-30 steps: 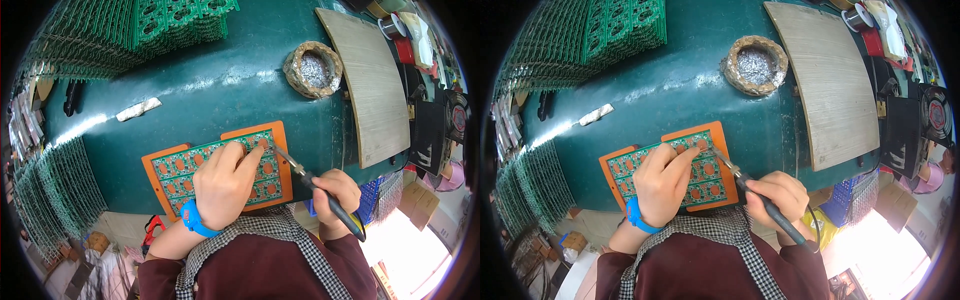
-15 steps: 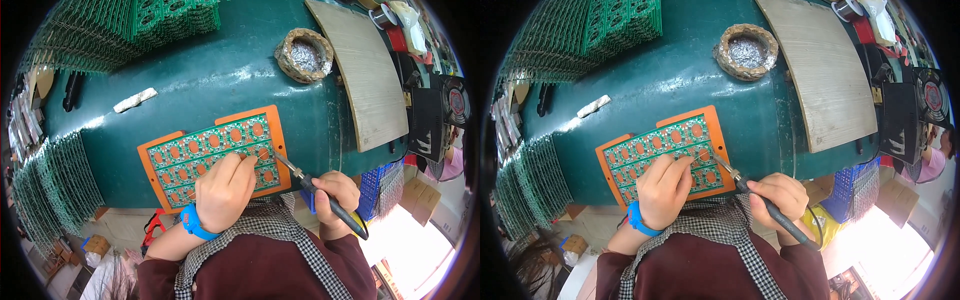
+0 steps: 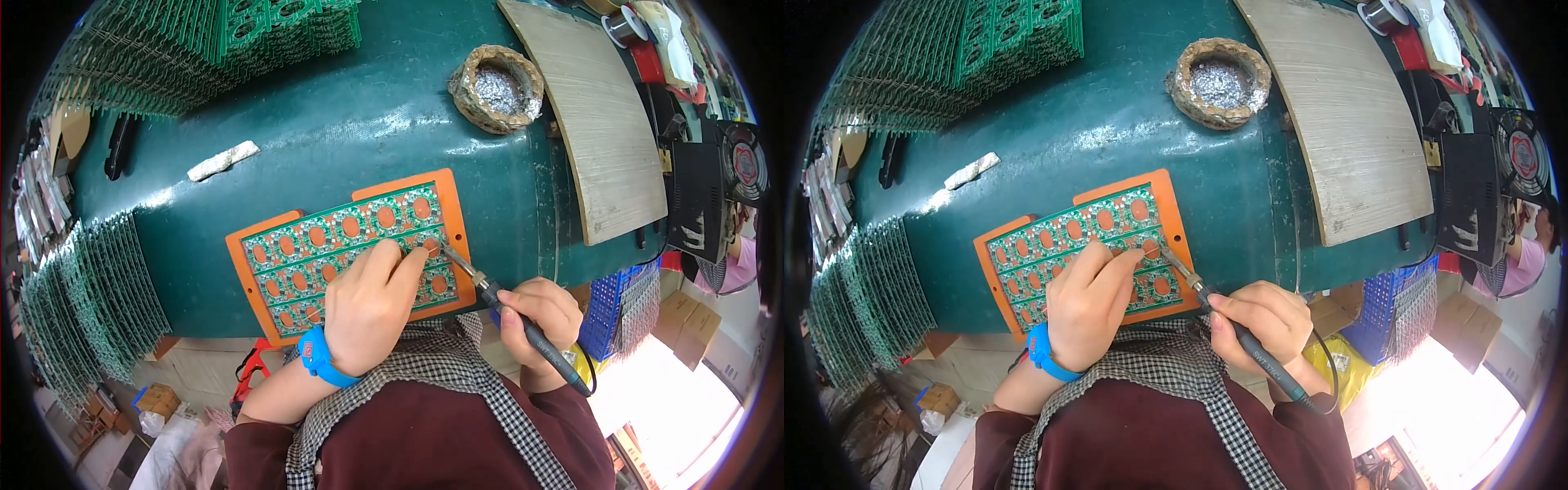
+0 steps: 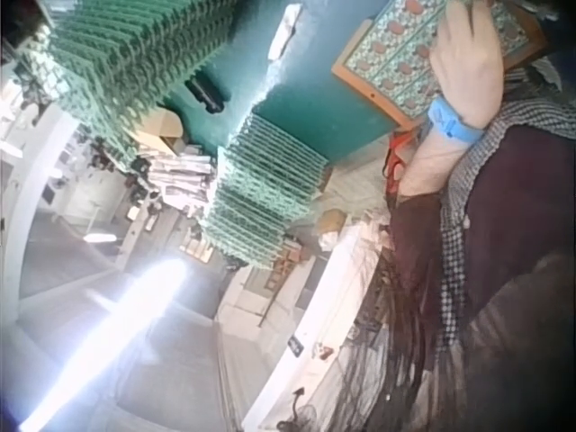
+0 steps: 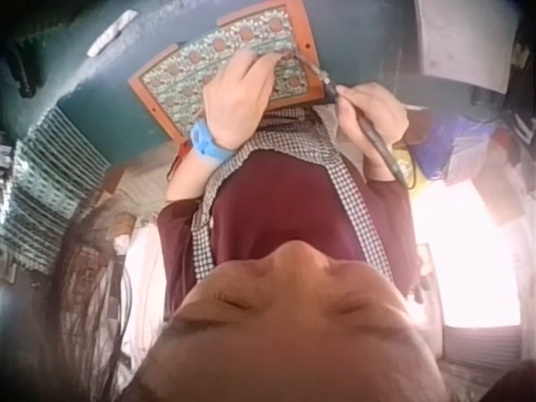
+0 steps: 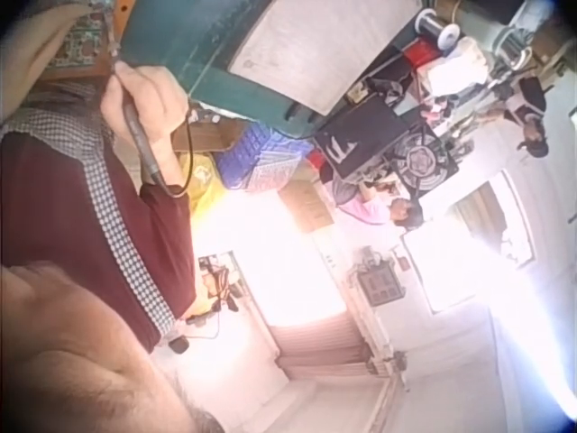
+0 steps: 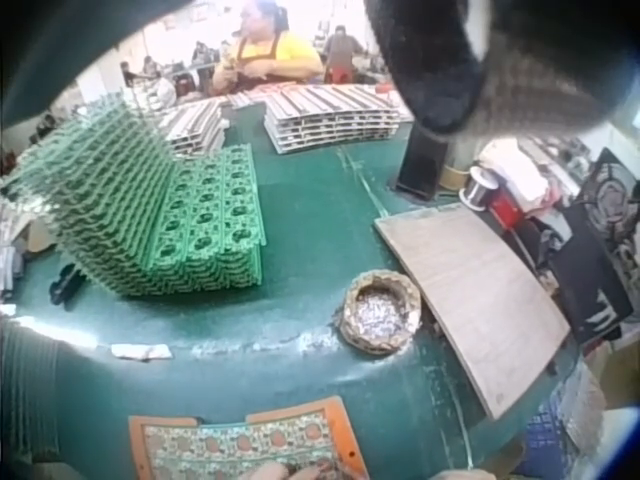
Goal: The person solders electronic components onto printed circuit boards using a soldering iron and solder wire.
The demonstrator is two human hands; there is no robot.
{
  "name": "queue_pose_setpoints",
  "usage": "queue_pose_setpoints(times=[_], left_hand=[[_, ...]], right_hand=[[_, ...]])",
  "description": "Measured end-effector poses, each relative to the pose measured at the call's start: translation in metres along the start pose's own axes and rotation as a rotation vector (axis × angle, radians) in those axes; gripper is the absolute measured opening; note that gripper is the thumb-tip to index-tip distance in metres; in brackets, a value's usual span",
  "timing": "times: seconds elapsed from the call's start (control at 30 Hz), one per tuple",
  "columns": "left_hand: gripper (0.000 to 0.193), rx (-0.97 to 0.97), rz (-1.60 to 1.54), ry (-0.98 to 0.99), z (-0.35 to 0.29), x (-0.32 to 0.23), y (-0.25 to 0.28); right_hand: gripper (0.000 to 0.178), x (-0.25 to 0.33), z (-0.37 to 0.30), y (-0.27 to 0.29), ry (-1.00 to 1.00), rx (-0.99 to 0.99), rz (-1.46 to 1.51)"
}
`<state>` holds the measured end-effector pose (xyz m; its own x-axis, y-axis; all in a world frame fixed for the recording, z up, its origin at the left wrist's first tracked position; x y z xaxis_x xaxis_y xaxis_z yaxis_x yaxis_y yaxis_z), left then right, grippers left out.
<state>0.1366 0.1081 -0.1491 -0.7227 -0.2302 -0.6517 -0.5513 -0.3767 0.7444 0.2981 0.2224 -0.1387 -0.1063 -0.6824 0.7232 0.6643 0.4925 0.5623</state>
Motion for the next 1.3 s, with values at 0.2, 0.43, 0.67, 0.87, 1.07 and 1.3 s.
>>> queue_pose_setpoints(times=[0.2, 0.43, 0.67, 0.87, 1.07, 1.3], left_hand=[[0.020, -0.074, 0.028, -0.030, -0.007, -0.006, 0.005], [0.020, -0.042, -0.045, -0.034, -0.022, -0.008, -0.004], [0.019, -0.016, -0.069, -0.039, -0.024, -0.010, -0.007], [0.019, 0.000, -0.052, -0.041, -0.027, -0.008, -0.002], [0.018, -0.054, -0.076, 0.017, -0.037, -0.004, -0.001], [0.018, -0.043, -0.079, -0.009, -0.037, -0.004, -0.002]], right_hand=[[0.007, 0.000, -0.018, 0.014, -0.004, -0.132, 0.011], [0.008, 0.002, -0.030, 0.014, 0.035, -0.075, -0.025], [0.008, 0.004, -0.032, 0.010, 0.065, -0.035, -0.045], [0.007, 0.006, -0.041, 0.015, 0.024, -0.069, -0.018], [0.008, 0.010, -0.036, 0.007, 0.069, -0.017, -0.010], [0.008, 0.008, -0.035, 0.001, 0.088, -0.004, -0.008]])
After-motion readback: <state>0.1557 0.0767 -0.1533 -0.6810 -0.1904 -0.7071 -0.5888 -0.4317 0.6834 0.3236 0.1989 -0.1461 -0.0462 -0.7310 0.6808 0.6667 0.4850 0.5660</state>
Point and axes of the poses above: each hand's wrist, its own z-axis towards the middle knuckle, its own y-axis out of the back of the hand, x = y × z, the point moved 3 cm from there along z, towards the middle knuckle, and after that the axes turned 2 degrees about -z, right-handed, at the moved point
